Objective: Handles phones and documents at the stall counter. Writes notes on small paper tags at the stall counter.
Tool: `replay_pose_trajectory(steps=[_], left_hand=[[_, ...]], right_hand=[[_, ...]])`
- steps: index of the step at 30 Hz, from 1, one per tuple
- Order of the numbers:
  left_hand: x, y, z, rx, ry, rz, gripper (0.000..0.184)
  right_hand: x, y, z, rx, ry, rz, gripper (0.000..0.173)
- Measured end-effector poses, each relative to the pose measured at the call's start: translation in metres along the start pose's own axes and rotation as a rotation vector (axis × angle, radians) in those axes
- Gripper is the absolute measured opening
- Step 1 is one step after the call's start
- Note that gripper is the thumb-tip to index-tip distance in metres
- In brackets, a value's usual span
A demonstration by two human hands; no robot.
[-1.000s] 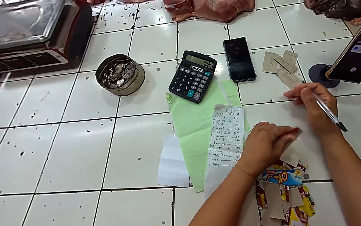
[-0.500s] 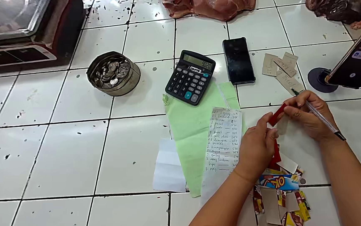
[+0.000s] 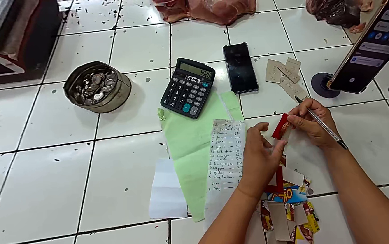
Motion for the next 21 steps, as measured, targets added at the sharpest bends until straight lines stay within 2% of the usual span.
replay_pose_trajectory(steps=[1,3,8,11,17,21], left_hand=[[-0.0003,0.0008,0.0018,-0.018,-0.026,0.005,0.054],[0.0003,0.0017,0.0042,-0.019,-0.031,0.007,0.051],[-0.0002,0.0018,0.0021,0.072,0.100,0.031,0.013],[-0.0004,0.0022,0.0023,0.110,0.075,0.050,0.011],[-0.0011,0.0035,0.0007,0.129,0.078,0.050,0.012],[-0.0026,0.0046,0.0010,0.122,-0.003,0.133,0.011]], right_hand=[[0.0003,0.0003,-0.0006,-0.001,-0.002,-0.009,0.023],[-0.0002,0.0001,-0.0009,-0.022,-0.007,-0.039,0.022],[-0.0063,0.0005,0.0019,-0.114,-0.119,0.029,0.012],[-0.0076,0.0003,0.0025,-0.138,-0.105,0.058,0.015],[0.0008,-0.0005,0.0013,-0.124,-0.016,-0.021,0.017],[-0.0005,0.0005,0.0007,-0.229,-0.051,0.012,0.025]])
Point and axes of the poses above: each hand's wrist, its own y-axis away from the middle knuckle, its own z-axis out of the palm, x = y × z, the point moved 2 cm from there along -y, towards the middle knuckle, and after that the axes turned 8 degrees about x, right-handed, at the moved point
